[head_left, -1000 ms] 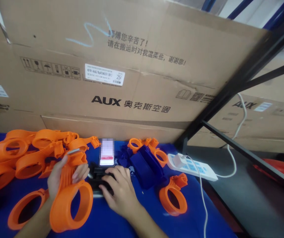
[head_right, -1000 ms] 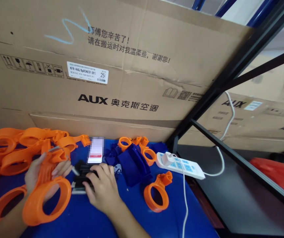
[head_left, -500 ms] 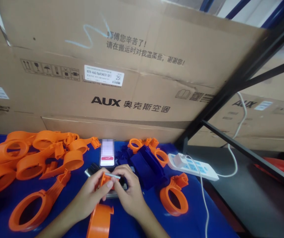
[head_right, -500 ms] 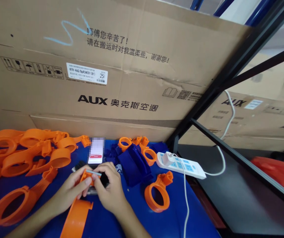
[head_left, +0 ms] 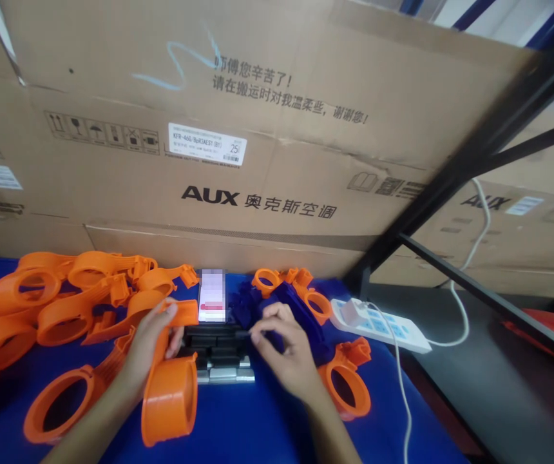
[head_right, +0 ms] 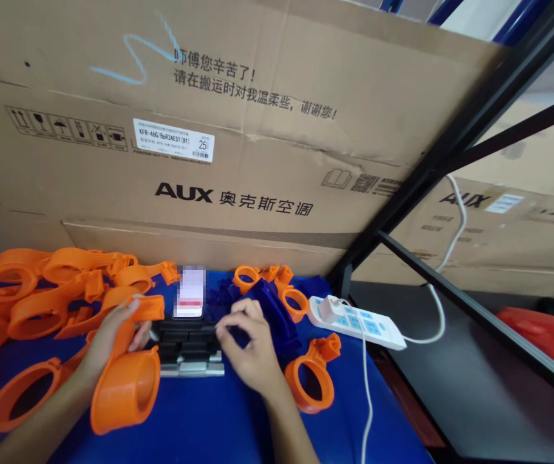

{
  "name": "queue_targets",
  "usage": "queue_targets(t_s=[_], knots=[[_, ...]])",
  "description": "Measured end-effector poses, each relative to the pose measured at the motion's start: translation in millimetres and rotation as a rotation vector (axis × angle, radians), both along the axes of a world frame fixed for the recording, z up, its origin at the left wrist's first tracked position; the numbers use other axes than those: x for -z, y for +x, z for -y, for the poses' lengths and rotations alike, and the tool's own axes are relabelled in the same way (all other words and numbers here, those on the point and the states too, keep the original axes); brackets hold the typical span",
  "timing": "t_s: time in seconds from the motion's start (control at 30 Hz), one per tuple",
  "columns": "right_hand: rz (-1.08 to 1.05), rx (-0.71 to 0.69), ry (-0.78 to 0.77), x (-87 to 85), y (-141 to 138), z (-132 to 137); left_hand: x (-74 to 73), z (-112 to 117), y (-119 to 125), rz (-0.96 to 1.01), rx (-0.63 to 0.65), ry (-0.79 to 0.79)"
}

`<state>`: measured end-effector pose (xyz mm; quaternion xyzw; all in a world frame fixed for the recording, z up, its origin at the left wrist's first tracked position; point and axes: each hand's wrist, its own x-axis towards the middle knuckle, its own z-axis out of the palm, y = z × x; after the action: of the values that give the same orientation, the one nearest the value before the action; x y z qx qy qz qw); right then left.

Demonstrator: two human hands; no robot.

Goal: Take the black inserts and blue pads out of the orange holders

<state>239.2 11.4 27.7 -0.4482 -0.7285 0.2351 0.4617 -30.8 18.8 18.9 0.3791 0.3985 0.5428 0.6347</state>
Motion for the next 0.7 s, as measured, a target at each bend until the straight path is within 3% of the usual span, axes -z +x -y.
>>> queue_targets(t_s=[0.07,0.17,0.37,0.7], knots=[[0.225,-0.173,-0.041,-2.7,-7,7,0.0,1,2,0.003,-0.007,-0.007],[0.441,-0.283,-0.045,1.1,-20,13,-0.1,1,1,-0.006,-0.011,-0.029],[0.554,-0.329,0.053,15.9,-40,13,-2.3,-5,-5,-0.043,0.006,-0.01],[0.585,-0.316,0.053,17.0,-38,13,-1.5,-2,-3,-0.063,-0.028,-0.001]])
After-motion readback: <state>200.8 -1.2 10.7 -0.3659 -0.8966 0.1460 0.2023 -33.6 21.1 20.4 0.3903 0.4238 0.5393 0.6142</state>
